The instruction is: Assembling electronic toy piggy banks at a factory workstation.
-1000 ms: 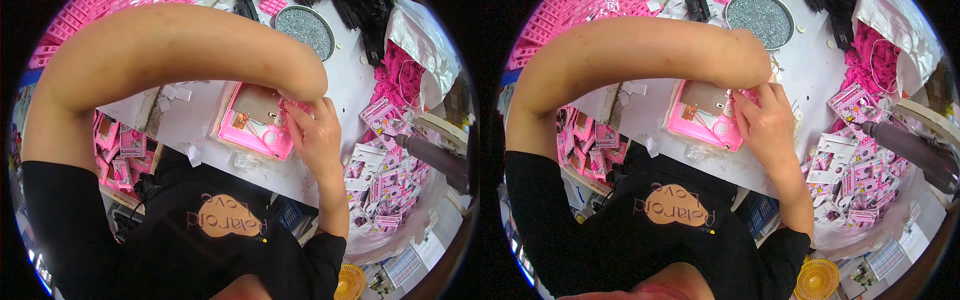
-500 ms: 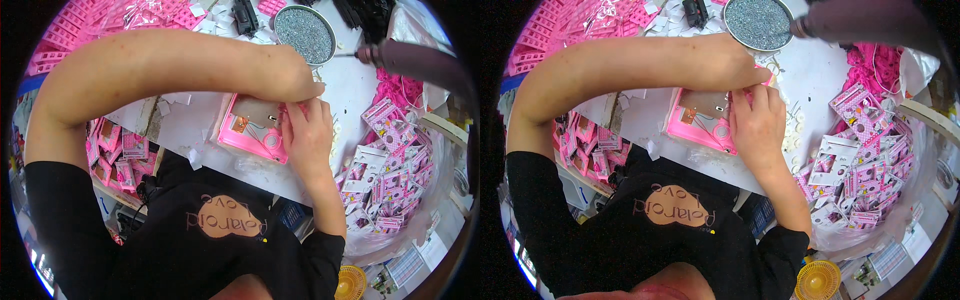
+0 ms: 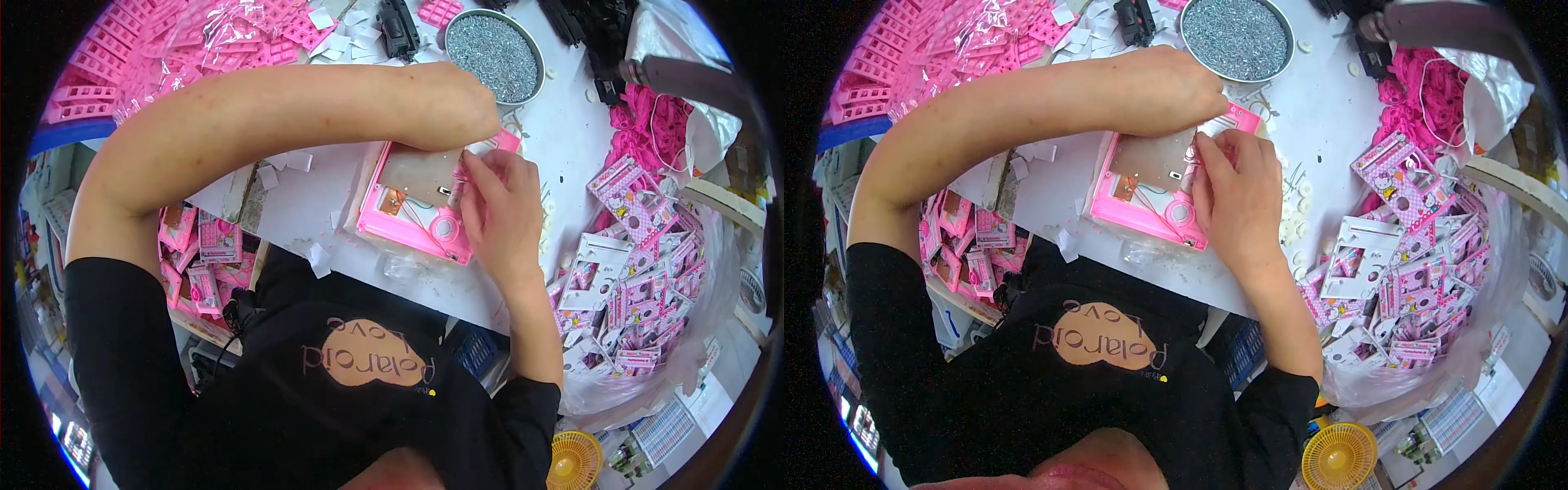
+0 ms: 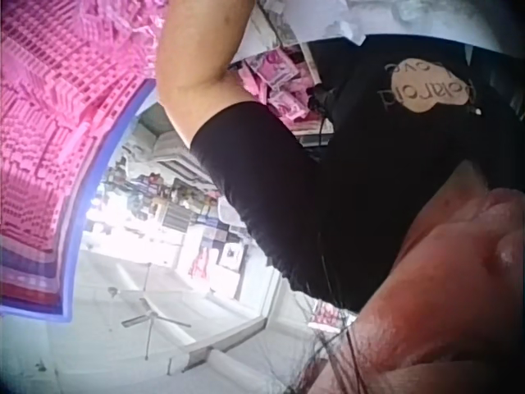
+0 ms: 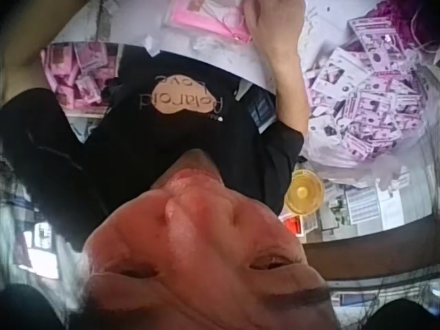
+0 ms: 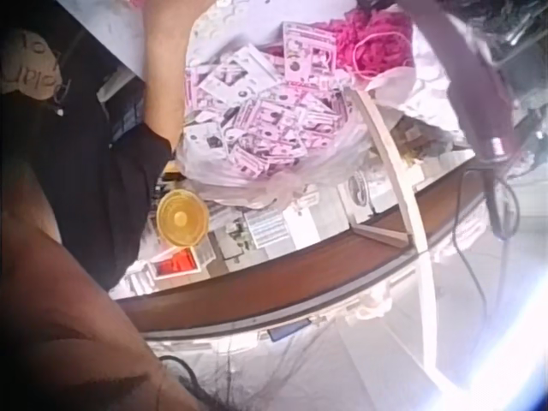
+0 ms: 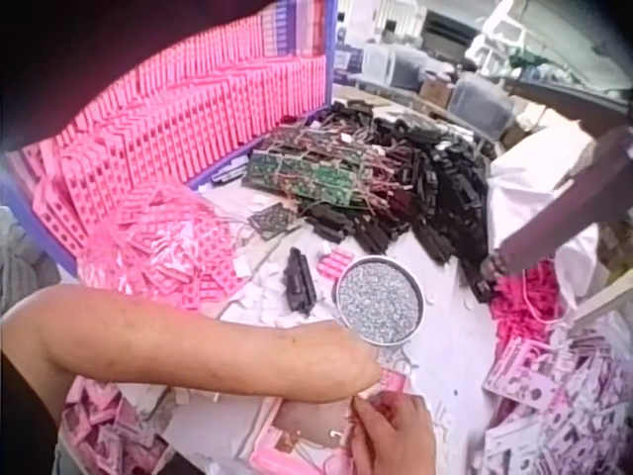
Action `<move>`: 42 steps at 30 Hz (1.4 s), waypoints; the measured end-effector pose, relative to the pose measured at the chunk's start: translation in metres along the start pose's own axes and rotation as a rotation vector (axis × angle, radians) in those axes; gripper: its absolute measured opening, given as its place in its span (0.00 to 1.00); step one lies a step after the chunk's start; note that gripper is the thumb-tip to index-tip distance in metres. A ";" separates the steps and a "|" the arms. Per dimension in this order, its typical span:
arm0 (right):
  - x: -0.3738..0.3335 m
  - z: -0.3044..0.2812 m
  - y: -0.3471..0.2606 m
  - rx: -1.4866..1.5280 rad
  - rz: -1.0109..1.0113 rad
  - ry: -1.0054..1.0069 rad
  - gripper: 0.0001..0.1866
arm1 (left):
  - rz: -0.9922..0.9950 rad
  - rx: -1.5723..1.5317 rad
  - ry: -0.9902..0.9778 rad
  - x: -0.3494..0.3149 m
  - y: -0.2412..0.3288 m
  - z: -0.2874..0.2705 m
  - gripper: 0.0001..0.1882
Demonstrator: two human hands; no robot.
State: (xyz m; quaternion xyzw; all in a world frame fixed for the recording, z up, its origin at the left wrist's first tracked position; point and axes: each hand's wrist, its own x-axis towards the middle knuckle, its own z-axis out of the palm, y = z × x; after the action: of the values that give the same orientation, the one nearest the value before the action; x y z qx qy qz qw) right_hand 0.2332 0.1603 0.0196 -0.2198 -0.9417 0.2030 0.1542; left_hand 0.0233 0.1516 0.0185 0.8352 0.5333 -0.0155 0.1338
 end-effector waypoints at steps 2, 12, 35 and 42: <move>0.000 -0.004 0.004 0.062 -0.007 -0.005 0.19 | 0.080 -0.199 0.237 -0.010 0.003 0.005 0.08; -0.008 -0.013 0.012 0.268 0.061 0.050 0.16 | 0.172 -0.273 0.400 -0.029 0.018 0.020 0.10; 0.000 -0.002 0.010 0.092 0.028 0.139 0.11 | -0.033 -0.275 0.621 -0.038 0.007 0.032 0.07; 0.030 0.017 0.006 -0.142 0.100 0.130 0.05 | -0.118 -0.312 0.603 -0.036 0.011 0.036 0.07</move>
State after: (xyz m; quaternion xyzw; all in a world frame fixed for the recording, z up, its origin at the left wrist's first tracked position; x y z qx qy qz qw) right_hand 0.2032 0.1746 0.0083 -0.2895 -0.9296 0.1284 0.1887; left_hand 0.0223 0.1064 -0.0075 0.7393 0.5922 0.3060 0.0954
